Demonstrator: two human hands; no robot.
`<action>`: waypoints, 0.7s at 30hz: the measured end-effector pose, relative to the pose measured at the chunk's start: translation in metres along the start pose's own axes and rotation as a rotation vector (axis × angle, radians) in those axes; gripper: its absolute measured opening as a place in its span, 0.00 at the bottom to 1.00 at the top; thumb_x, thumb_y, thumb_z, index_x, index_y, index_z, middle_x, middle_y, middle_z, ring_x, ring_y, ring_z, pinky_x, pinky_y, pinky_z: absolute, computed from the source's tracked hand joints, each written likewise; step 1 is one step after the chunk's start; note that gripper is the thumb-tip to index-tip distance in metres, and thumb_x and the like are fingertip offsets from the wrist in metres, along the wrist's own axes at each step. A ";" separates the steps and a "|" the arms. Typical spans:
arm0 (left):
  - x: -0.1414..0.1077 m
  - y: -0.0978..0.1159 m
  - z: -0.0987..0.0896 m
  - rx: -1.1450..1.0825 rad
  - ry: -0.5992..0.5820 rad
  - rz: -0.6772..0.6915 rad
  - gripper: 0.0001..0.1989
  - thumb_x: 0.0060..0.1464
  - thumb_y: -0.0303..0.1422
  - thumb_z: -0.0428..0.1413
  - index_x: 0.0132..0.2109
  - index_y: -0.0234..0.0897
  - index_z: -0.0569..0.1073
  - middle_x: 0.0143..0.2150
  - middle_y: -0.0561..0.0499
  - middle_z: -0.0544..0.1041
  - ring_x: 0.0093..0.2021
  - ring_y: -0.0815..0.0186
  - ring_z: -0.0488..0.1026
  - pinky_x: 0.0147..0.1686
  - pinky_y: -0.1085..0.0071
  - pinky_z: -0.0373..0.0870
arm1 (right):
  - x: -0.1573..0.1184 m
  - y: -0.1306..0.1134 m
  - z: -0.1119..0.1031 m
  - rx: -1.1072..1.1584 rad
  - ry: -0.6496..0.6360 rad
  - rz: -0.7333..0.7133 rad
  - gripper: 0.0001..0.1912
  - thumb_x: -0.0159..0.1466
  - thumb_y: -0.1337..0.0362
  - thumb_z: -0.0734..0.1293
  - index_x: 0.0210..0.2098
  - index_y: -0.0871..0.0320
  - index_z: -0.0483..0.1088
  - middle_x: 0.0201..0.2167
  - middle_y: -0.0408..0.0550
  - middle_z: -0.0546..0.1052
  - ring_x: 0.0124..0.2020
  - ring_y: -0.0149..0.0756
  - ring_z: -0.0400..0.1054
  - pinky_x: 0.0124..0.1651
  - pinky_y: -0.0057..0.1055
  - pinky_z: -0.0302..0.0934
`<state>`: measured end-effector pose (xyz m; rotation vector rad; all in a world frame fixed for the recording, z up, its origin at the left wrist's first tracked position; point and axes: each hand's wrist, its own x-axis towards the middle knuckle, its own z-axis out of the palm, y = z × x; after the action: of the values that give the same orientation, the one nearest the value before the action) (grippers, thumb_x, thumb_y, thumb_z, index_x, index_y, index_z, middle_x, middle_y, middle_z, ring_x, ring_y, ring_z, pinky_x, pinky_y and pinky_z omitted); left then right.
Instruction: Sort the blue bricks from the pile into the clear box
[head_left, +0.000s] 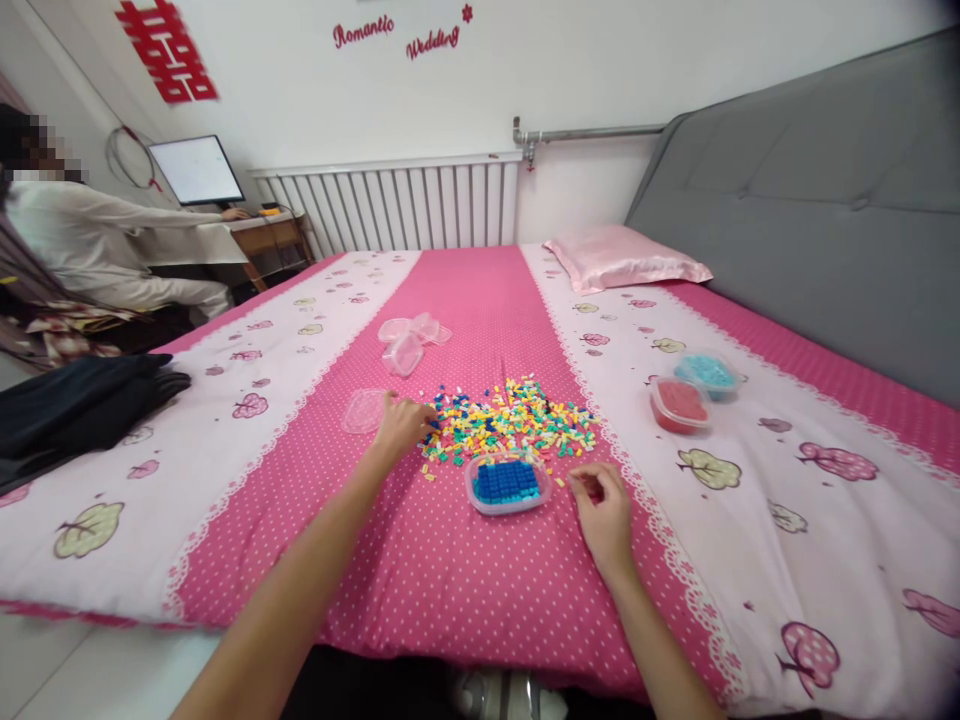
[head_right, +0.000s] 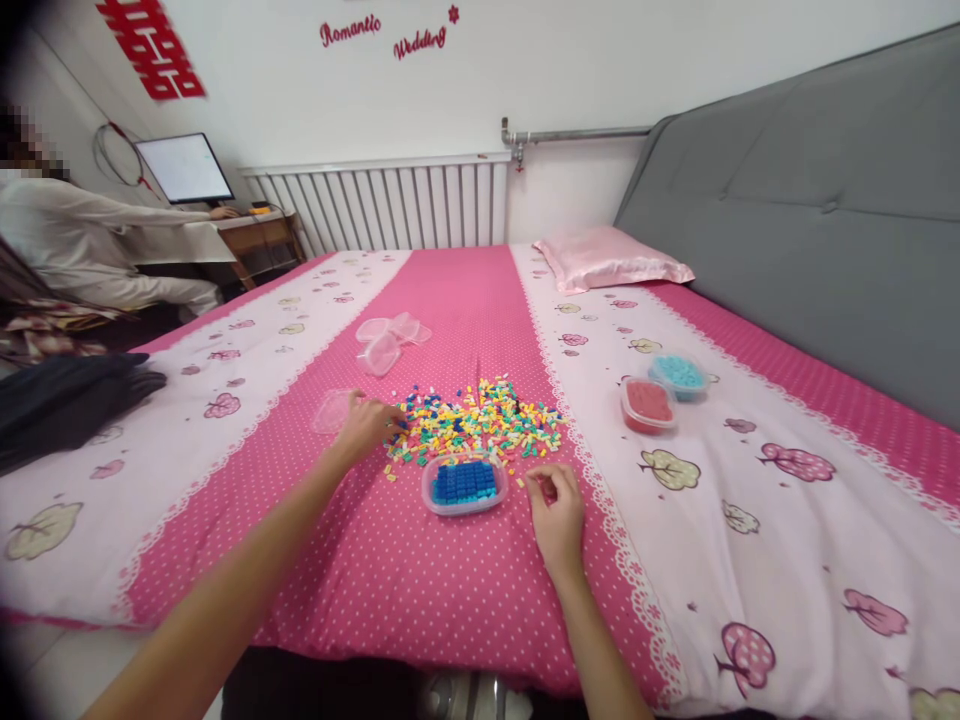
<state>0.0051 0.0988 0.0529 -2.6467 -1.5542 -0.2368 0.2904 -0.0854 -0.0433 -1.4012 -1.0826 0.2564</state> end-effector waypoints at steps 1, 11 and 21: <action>-0.002 0.000 -0.002 -0.013 0.013 -0.019 0.05 0.53 0.35 0.61 0.36 0.46 0.82 0.35 0.49 0.84 0.42 0.56 0.77 0.59 0.50 0.48 | 0.000 0.000 0.000 0.001 0.004 0.001 0.08 0.63 0.59 0.67 0.33 0.57 0.73 0.33 0.45 0.71 0.32 0.37 0.66 0.38 0.35 0.63; -0.038 0.021 -0.005 -0.241 0.189 -0.173 0.09 0.61 0.37 0.57 0.43 0.45 0.82 0.39 0.50 0.85 0.41 0.58 0.78 0.57 0.53 0.56 | -0.001 0.002 0.000 0.014 0.025 -0.021 0.06 0.61 0.61 0.66 0.29 0.55 0.69 0.31 0.44 0.70 0.35 0.39 0.66 0.40 0.37 0.63; -0.130 0.110 -0.002 -0.569 0.497 -0.182 0.09 0.62 0.42 0.57 0.42 0.48 0.81 0.37 0.53 0.83 0.36 0.60 0.77 0.50 0.55 0.62 | -0.009 -0.023 -0.002 -0.012 0.174 -0.060 0.08 0.66 0.59 0.65 0.42 0.54 0.63 0.34 0.42 0.66 0.34 0.36 0.63 0.41 0.35 0.62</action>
<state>0.0389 -0.0677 0.0360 -2.4770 -1.7192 -1.4115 0.2773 -0.0981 -0.0272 -1.3726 -0.9820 0.0826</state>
